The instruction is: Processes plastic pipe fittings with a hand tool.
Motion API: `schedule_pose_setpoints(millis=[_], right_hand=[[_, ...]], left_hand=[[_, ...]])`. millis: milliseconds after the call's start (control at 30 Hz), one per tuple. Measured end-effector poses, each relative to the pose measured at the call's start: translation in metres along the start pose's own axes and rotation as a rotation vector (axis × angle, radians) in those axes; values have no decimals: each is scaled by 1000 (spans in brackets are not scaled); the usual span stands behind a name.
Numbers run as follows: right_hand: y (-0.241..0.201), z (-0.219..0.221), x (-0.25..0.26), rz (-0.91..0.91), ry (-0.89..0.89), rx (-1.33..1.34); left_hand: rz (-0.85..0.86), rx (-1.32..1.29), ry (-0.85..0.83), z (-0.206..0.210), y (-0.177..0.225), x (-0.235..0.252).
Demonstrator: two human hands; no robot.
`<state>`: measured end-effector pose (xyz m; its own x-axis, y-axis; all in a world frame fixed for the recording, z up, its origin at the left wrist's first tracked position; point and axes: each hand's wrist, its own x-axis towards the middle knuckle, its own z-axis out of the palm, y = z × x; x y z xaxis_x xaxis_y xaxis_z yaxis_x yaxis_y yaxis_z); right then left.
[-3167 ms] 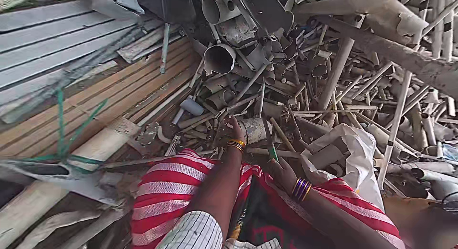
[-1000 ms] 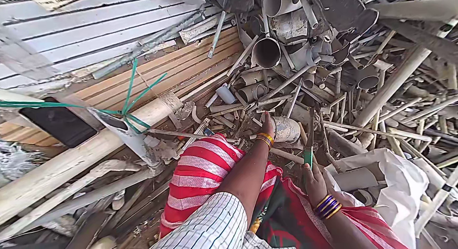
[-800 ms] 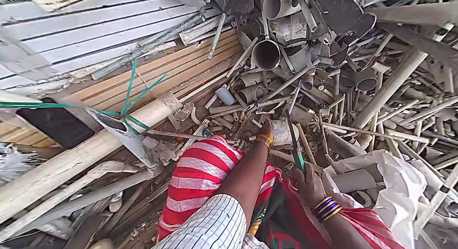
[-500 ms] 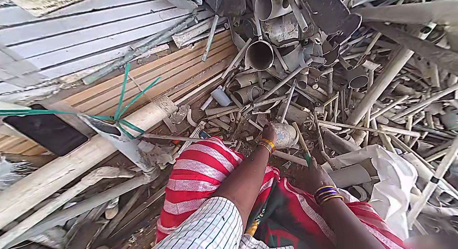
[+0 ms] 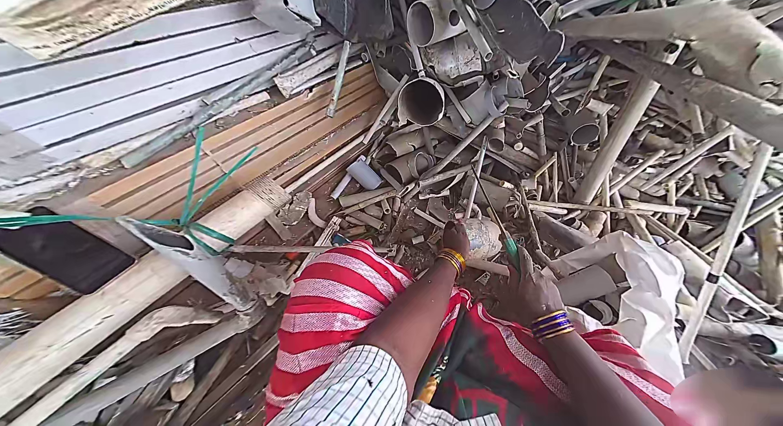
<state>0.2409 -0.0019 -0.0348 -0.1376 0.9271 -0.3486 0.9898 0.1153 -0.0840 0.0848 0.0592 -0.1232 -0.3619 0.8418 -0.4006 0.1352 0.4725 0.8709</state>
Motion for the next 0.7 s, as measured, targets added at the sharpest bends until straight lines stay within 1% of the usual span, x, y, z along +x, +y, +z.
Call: schedule_pose_setpoints(millis=[33,100,133,167,267,300,333,400,467,500,600,633,700], right_hand=[[1,6,2,2,-38,-22],[12,17,14,133,-207,-20],[18,19,19,194,-227,11],[21,17,20,207,-212,25],[10,1,3,79,-145,47],[6,-2,-1,34,-140,44],[6,-1,-1,25,-173,32],[19,14,8,117,-260,37],[32,16,17,201,-251,75],[32,12,15,182,-227,84],[20,-5,0,48,-181,110],[19,-5,-1,28,-210,93],[28,6,5,94,-295,112]], left_hand=[[2,-20,4,2,-2,0],[-8,-46,1,4,-3,-3],[-16,-41,-11,5,-2,-5],[-23,-11,-28,5,-1,-7],[-5,114,-90,4,0,-15],[12,164,-112,5,2,-17],[20,186,-125,6,3,-19],[35,209,-111,12,-2,-22],[61,260,-85,16,-3,-22],[59,250,-72,17,-4,-22],[56,201,-43,21,-6,-19],[50,190,-34,23,-6,-19],[40,195,-18,23,-5,-22]])
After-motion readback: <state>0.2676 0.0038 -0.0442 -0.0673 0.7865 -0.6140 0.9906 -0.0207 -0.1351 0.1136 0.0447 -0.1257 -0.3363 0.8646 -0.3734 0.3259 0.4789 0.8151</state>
